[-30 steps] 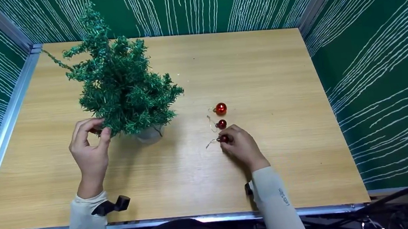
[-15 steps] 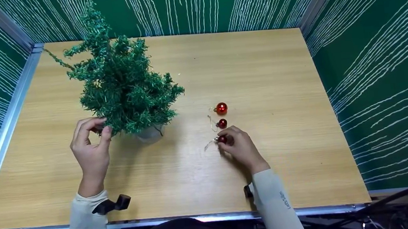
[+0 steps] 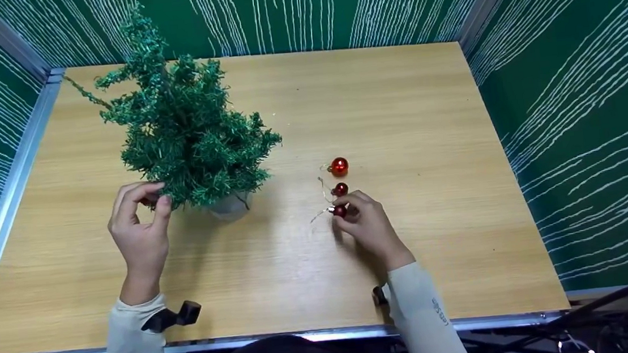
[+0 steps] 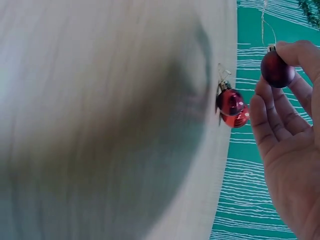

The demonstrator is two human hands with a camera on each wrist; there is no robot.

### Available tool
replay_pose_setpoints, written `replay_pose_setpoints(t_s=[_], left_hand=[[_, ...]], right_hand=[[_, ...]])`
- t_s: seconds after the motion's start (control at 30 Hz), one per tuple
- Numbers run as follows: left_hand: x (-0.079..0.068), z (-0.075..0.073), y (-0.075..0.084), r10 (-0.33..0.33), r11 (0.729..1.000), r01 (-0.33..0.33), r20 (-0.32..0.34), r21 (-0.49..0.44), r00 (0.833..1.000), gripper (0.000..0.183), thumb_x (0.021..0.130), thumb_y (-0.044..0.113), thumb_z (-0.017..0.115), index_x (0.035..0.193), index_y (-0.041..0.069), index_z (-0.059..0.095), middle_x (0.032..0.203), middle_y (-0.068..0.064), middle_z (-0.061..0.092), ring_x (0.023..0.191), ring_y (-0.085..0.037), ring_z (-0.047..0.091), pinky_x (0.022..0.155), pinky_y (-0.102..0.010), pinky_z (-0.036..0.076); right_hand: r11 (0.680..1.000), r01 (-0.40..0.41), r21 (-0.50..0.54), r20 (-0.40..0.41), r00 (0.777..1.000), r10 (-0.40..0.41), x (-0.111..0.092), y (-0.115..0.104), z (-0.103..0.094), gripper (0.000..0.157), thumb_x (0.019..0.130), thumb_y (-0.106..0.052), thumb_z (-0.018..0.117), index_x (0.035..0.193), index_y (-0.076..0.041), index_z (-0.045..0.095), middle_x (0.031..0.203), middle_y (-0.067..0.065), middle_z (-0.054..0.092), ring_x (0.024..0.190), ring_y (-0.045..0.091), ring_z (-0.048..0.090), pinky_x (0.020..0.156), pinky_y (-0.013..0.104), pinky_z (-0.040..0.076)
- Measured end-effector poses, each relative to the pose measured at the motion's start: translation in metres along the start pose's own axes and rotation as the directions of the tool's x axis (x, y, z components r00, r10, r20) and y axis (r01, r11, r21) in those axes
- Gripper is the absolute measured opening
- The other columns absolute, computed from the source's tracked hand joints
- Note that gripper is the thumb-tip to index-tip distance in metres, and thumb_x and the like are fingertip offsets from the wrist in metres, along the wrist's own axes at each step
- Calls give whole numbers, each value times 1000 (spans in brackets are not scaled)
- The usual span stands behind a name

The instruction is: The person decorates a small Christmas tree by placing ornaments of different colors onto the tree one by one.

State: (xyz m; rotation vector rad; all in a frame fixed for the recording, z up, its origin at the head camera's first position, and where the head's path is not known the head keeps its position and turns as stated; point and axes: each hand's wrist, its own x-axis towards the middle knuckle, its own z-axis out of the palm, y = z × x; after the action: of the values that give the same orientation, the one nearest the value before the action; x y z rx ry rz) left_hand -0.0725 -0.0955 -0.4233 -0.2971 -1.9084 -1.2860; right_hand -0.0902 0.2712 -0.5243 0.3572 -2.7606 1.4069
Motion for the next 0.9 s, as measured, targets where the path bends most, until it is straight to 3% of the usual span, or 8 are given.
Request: replay_pose_setpoints(t_s=[0.07, 0.3, 0.57, 0.9], left_hand=[[0, 0, 1, -1, 1000, 1, 0, -6, 1000, 15, 84, 1, 69, 98, 4, 72, 93, -9, 65, 86, -19, 57, 76, -28, 49], [-1, 0, 1, 3, 1000, -3, 5, -19, 1000, 15, 84, 2, 70, 98, 5, 72, 92, -10, 65, 86, -18, 57, 76, -27, 49], [-1, 2, 5, -3, 1000, 3, 3, -23, 1000, 15, 82, 1, 70, 97, 5, 72, 93, -10, 66, 91, -20, 60, 83, -25, 50], [-3, 3, 9, 5, 1000, -4, 23, -24, 1000, 16, 83, 1, 70, 97, 5, 72, 93, -10, 66, 85, -20, 59, 77, -24, 50]], right_hand=[[1000, 16, 4, -9, 1000, -16, -1, -2, 0, 30, 81, 2, 76, 109, -4, 71, 100, 4, 68, 83, 13, 60, 74, 15, 49], [996, 88, 15, -63, 994, -87, -6, -49, -6, 29, 77, 11, 75, 105, 6, 70, 97, 15, 69, 80, 26, 62, 74, 31, 55], [988, 155, 27, -94, 984, -152, -5, -60, -6, 28, 76, 12, 76, 103, 6, 70, 95, 15, 69, 79, 25, 62, 74, 22, 53], [972, 233, 38, -127, 966, -227, -4, -75, -4, 26, 74, 12, 77, 99, 3, 70, 90, 10, 68, 76, 20, 60, 72, 21, 51]])
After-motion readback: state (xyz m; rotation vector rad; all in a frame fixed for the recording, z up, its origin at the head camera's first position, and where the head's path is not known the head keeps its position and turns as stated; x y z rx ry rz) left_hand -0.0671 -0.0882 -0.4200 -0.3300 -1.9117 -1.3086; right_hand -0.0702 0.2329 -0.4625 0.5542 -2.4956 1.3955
